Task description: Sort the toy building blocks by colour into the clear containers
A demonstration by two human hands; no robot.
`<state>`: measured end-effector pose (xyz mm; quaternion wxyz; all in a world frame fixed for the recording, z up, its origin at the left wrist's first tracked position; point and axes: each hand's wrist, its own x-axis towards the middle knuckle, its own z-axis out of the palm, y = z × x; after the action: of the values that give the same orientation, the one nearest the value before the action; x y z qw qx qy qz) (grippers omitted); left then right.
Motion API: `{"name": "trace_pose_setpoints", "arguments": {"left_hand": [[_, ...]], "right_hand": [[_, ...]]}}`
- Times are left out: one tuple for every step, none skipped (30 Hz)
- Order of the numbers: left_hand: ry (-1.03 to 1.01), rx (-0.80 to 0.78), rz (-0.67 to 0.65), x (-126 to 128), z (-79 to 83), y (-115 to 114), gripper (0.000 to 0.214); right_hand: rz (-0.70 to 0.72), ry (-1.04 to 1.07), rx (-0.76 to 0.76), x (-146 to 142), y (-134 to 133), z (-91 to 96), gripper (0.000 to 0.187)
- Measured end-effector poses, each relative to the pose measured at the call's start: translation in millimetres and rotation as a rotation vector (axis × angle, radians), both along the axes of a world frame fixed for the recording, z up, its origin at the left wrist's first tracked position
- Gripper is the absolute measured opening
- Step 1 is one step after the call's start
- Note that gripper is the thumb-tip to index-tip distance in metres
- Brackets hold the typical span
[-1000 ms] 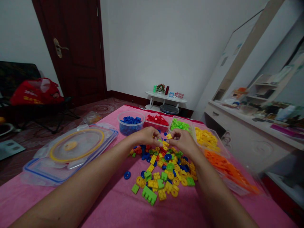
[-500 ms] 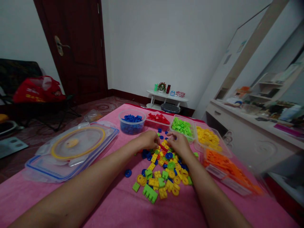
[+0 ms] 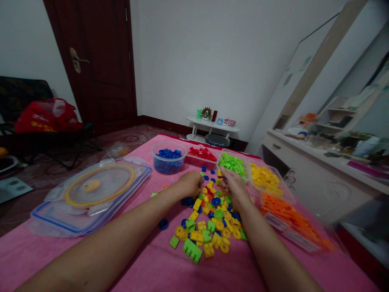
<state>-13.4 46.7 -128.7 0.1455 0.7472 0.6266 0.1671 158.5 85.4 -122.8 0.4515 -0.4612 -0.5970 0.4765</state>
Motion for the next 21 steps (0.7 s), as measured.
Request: {"name": "trace_pose_setpoints", "arguments": {"left_hand": [[-0.003, 0.002, -0.008, 0.1, 0.3, -0.2, 0.011], [-0.002, 0.006, -0.015, 0.4, 0.8, -0.6, 0.014], [0.0, 0.014, -0.018, 0.9, 1.5, -1.3, 0.016], [0.005, 0.021, -0.015, 1.9, 2.3, -2.2, 0.018], [0.012, 0.026, -0.005, 3.4, 3.0, -3.3, 0.02], [0.02, 0.028, 0.011, 5.4, 3.7, -4.6, 0.022], [0.025, 0.034, 0.033, 8.0, 4.1, -5.9, 0.023], [0.024, 0.045, 0.061, 10.9, 4.1, -7.3, 0.022], [0.018, 0.059, 0.091, 13.9, 3.9, -8.6, 0.02], [0.008, 0.073, 0.116, 16.7, 3.3, -9.6, 0.018], [-0.003, 0.084, 0.134, 19.0, 2.3, -10.3, 0.015], [-0.01, 0.087, 0.145, 20.5, 1.1, -10.5, 0.013], [-0.014, 0.087, 0.15, 21.1, -0.2, -10.1, 0.012], [-0.017, 0.085, 0.147, 20.6, -1.2, -9.1, 0.012], [-0.028, 0.081, 0.139, 19.1, -1.9, -7.3, 0.012], [-0.057, 0.074, 0.127, 16.9, -1.7, -5.1, 0.013], [-0.113, 0.064, 0.119, 14.1, -0.6, -2.5, 0.015], [-0.21, 0.047, 0.12, 11.3, 1.7, 0.2, 0.018], [-0.359, 0.014, 0.131, 8.6, 4.9, 2.6, 0.02], [-0.556, -0.042, 0.147, 6.3, 9.1, 4.5, 0.02], [-0.791, -0.127, 0.158, 4.6, 13.7, 5.8, 0.019]], "right_hand": [[0.024, 0.168, -0.099, -0.4, -1.7, 4.4, 0.033], [0.061, 0.312, -0.188, -0.5, -3.2, 8.8, 0.031], [0.111, 0.426, -0.263, -0.4, -4.4, 12.9, 0.03], [0.16, 0.507, -0.323, 0.0, -5.3, 16.4, 0.029], [0.199, 0.556, -0.37, 0.4, -5.9, 19.2, 0.029], [0.223, 0.58, -0.401, 0.7, -6.3, 21.2, 0.03], [0.231, 0.59, -0.42, 0.7, -6.5, 22.3, 0.032], [0.232, 0.594, -0.431, 0.5, -6.6, 22.9, 0.034], [0.231, 0.596, -0.441, 0.1, -6.8, 23.1, 0.036], [0.232, 0.596, -0.451, -0.6, -7.2, 23.1, 0.037], [0.232, 0.596, -0.462, -1.4, -7.7, 23.2, 0.038], [0.233, 0.599, -0.473, -2.3, -8.3, 23.5, 0.038], [0.233, 0.604, -0.481, -3.1, -9.0, 23.9, 0.039], [0.232, 0.611, -0.489, -3.8, -9.7, 24.5, 0.039], [0.229, 0.619, -0.498, -4.4, -10.4, 25.1, 0.039], [0.225, 0.63, -0.505, -4.9, -11.0, 25.6, 0.039], [0.217, 0.642, -0.512, -5.3, -11.6, 26.0, 0.038], [0.208, 0.652, -0.52, -5.9, -12.1, 26.0, 0.038], [0.2, 0.662, -0.528, -6.6, -12.7, 25.7, 0.037], [0.19, 0.673, -0.538, -7.6, -13.5, 25.1, 0.036], [0.183, 0.685, -0.548, -9.0, -14.5, 24.2, 0.035]]}}
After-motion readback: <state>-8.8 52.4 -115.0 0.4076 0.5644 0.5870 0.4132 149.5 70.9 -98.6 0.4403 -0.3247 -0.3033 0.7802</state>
